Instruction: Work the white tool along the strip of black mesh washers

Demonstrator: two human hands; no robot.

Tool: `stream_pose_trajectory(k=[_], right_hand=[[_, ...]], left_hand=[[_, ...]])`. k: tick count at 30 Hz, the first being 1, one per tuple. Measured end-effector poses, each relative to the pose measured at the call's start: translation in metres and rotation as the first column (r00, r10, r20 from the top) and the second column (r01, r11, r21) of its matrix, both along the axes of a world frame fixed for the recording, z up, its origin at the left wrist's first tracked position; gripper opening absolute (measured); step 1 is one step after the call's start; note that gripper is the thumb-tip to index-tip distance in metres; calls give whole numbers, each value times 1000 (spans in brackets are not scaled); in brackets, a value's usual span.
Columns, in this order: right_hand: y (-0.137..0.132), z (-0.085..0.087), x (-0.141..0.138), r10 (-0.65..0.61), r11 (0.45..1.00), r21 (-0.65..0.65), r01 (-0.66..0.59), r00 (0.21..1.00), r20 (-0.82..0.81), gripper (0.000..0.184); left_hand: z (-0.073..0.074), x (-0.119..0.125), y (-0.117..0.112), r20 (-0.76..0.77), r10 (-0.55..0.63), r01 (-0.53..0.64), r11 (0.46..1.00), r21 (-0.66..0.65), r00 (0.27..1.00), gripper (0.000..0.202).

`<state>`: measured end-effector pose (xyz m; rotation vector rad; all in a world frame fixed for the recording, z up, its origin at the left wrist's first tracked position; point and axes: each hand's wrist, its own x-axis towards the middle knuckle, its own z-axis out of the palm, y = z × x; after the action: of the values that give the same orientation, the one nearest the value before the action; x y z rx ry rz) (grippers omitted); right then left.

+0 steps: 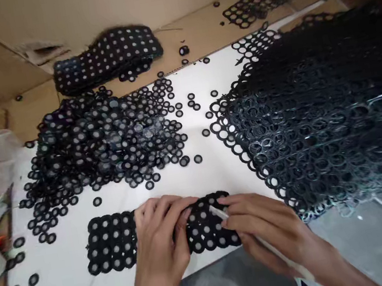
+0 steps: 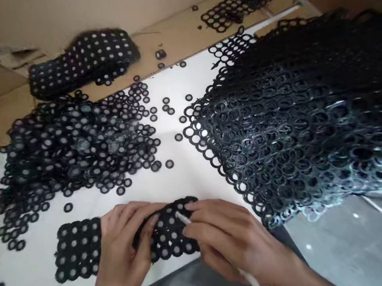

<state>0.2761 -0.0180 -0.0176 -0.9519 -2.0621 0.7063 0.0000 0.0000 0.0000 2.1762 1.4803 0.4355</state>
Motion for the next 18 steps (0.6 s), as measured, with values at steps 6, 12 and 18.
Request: stream_pose_trajectory(k=[6,12,18], right_hand=[[-3,1,1,4,1000,-1,-4,1000,12,36],[-1,-4,7,47,998,-35,-47,999,2,33],[4,1,-3,67,996,-57,-64,996,58,32]], left_hand=[[0,16,2,53,101,-103,994,44,993,14],[-6,24,4,76,126,-132,988,84,989,17],[-7,27,-1,105,113,-125,985,122,988,20]])
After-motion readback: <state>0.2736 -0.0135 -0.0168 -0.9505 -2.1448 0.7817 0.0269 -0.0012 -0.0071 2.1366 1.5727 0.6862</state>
